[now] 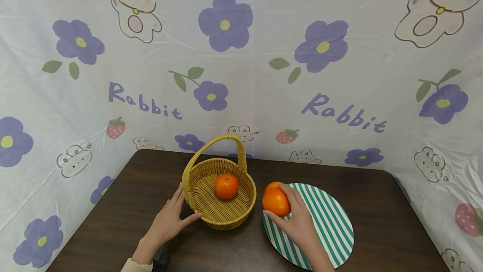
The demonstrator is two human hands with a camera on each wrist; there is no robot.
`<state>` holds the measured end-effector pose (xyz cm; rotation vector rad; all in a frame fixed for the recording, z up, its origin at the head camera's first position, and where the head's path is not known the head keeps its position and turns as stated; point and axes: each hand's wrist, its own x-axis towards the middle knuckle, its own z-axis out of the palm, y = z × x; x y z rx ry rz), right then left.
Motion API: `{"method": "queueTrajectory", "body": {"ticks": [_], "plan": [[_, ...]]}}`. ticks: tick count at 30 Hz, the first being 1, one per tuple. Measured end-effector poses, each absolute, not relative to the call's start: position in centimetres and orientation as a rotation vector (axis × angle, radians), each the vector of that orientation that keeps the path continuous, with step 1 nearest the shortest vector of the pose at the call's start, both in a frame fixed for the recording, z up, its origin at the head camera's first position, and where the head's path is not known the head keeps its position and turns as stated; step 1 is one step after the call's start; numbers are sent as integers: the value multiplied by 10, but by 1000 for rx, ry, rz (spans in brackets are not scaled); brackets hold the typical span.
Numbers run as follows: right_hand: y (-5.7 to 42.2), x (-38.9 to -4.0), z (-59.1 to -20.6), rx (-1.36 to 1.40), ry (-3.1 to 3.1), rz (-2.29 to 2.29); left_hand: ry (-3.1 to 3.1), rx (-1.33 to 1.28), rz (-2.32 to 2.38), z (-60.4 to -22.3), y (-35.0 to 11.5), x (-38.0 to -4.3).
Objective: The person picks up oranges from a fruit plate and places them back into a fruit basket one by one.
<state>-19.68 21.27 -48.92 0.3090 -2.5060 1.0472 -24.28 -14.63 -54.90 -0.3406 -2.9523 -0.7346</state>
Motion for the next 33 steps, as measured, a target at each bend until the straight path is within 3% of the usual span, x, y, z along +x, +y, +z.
{"method": "queueTrajectory", "body": {"ticks": [33], "plan": [[173, -202, -490, 451, -2534, 1072, -2976, -358, -751, -546, -147, -241]]}}
